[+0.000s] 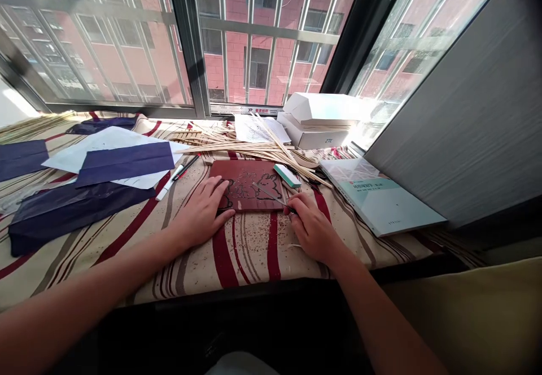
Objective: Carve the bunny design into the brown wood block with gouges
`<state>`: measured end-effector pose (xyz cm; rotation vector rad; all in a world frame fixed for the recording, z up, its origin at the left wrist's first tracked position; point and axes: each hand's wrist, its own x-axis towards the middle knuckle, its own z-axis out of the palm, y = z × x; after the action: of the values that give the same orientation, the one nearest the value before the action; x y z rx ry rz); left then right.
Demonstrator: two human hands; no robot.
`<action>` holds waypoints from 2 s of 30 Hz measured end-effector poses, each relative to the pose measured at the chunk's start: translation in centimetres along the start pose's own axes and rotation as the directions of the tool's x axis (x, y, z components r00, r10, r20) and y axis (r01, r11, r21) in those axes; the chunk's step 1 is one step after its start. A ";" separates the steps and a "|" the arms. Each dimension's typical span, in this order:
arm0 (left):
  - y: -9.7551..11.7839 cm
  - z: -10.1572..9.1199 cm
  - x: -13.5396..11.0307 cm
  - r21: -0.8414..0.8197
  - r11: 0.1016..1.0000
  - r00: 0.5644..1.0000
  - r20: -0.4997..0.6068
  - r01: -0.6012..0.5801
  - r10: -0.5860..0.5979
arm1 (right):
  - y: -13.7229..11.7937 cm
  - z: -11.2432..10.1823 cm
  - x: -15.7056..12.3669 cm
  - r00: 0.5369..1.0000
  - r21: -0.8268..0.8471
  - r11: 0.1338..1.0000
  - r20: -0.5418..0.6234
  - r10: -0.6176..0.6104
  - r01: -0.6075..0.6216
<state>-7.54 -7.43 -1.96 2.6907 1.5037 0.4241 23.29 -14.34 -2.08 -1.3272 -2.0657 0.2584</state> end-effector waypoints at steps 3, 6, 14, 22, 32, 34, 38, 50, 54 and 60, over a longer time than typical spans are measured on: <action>0.3 0.9 -1.1 -0.019 1.000 0.999 -0.036 0.010 -0.010 | 0.3 -0.2 -0.2 1.000 -0.012 1.000 0.015 0.001 -0.001; 0.9 1.1 -1.9 -0.025 0.999 0.999 -0.038 0.033 -0.034 | 0.7 -0.5 -0.4 1.000 -0.023 1.000 0.025 -0.005 0.005; 1.3 -2.1 -1.3 -0.044 0.999 0.991 0.131 0.032 -0.026 | -2.1 -1.0 -1.9 0.994 -0.026 0.994 0.019 -0.105 0.105; 0.6 -3.4 8.6 -0.030 0.971 0.941 0.240 -0.237 0.237 | -8.0 2.6 -4.2 0.974 -0.375 0.903 -0.005 -0.226 0.207; 2.0 -0.4 8.3 0.045 0.999 0.953 0.302 -0.027 0.012 | -12.1 3.9 -5.1 0.972 -0.562 0.810 -0.041 -0.230 0.168; 2.2 -0.6 8.3 0.049 0.999 0.952 0.305 -0.019 0.003 | -13.0 4.2 -5.0 0.975 -0.567 0.808 -0.038 -0.218 0.159; 2.4 -0.6 8.2 0.054 0.998 0.952 0.305 -0.017 0.000 | -13.6 4.5 -4.8 0.981 -0.594 0.795 -0.045 -0.189 0.126; 2.5 -0.5 8.1 0.082 0.996 0.954 0.300 -0.030 0.004 | -13.1 4.0 -4.5 0.978 -0.600 0.776 0.061 -0.200 0.196; 2.5 -0.3 8.1 0.072 0.997 0.959 0.283 -0.033 0.011 | -13.1 3.9 -4.6 0.981 -0.580 0.796 0.032 -0.190 0.173; 2.4 -0.1 8.1 0.062 0.997 0.964 0.267 -0.039 0.021 | -13.6 4.0 -4.2 0.983 -0.583 0.794 0.054 -0.177 0.175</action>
<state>-1.56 -1.88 0.31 2.6886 1.4266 0.0095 11.88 -23.60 -0.22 -1.4480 -2.3483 -0.5145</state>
